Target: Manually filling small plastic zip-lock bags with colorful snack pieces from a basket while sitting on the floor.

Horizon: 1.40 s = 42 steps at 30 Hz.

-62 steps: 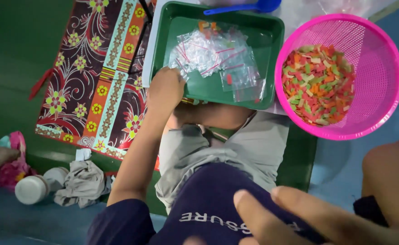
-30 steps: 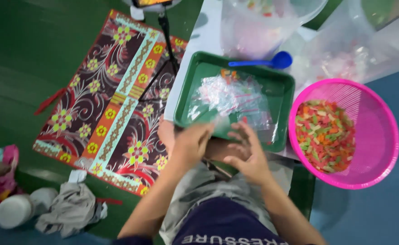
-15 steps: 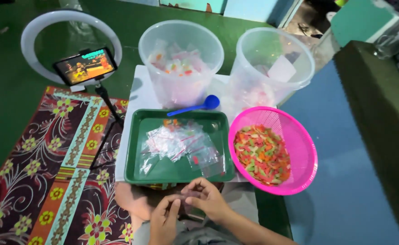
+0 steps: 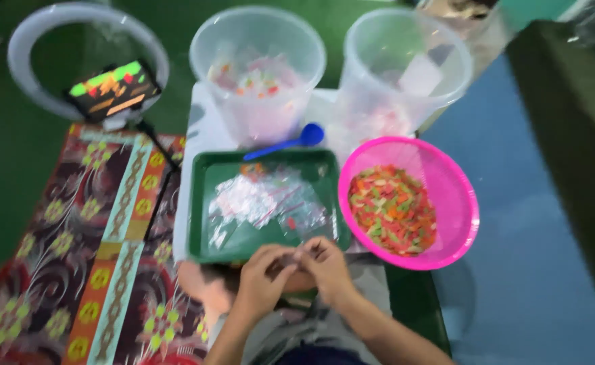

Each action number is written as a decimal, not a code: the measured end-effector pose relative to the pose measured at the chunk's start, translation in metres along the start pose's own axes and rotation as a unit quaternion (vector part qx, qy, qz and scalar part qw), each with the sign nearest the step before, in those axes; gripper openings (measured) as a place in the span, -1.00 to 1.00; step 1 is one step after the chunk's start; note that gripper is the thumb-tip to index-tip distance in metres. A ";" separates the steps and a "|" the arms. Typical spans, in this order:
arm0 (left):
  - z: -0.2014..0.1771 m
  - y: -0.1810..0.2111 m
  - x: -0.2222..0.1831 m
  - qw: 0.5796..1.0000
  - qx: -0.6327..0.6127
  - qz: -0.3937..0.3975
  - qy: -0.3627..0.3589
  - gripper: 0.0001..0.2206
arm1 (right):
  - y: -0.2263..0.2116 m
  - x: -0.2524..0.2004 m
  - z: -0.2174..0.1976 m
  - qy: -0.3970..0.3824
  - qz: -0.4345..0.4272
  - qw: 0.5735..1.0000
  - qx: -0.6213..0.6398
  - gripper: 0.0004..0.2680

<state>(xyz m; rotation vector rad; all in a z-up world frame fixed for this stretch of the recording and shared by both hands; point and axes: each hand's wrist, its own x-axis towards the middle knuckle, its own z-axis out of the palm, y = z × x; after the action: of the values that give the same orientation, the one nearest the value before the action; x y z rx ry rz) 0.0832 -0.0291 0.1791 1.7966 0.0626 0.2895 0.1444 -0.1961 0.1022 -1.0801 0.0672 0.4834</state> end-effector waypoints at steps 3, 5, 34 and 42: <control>0.002 -0.011 -0.001 1.000 0.002 0.003 0.023 -0.82 | -0.001 0.000 0.004 0.044 -0.013 0.995 -0.089 -0.86; 0.004 -0.020 -0.004 0.999 0.024 0.023 0.037 -0.88 | -0.002 0.000 0.005 0.052 0.007 0.992 -0.116 -0.83; 0.002 -0.042 -0.049 0.938 -0.251 -0.137 0.196 -0.89 | 0.006 -0.024 0.001 -0.034 0.019 0.995 -0.087 -0.85; -0.021 -0.011 -0.056 0.983 0.022 -0.013 0.181 -0.77 | -0.027 -0.026 0.013 -0.084 -0.163 0.917 -0.355 -0.89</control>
<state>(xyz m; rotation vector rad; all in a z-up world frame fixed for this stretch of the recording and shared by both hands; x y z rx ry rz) 0.0255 -0.0179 0.1643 1.7656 0.3510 0.5983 0.1293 -0.2040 0.1384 -1.7174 -0.4705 0.2947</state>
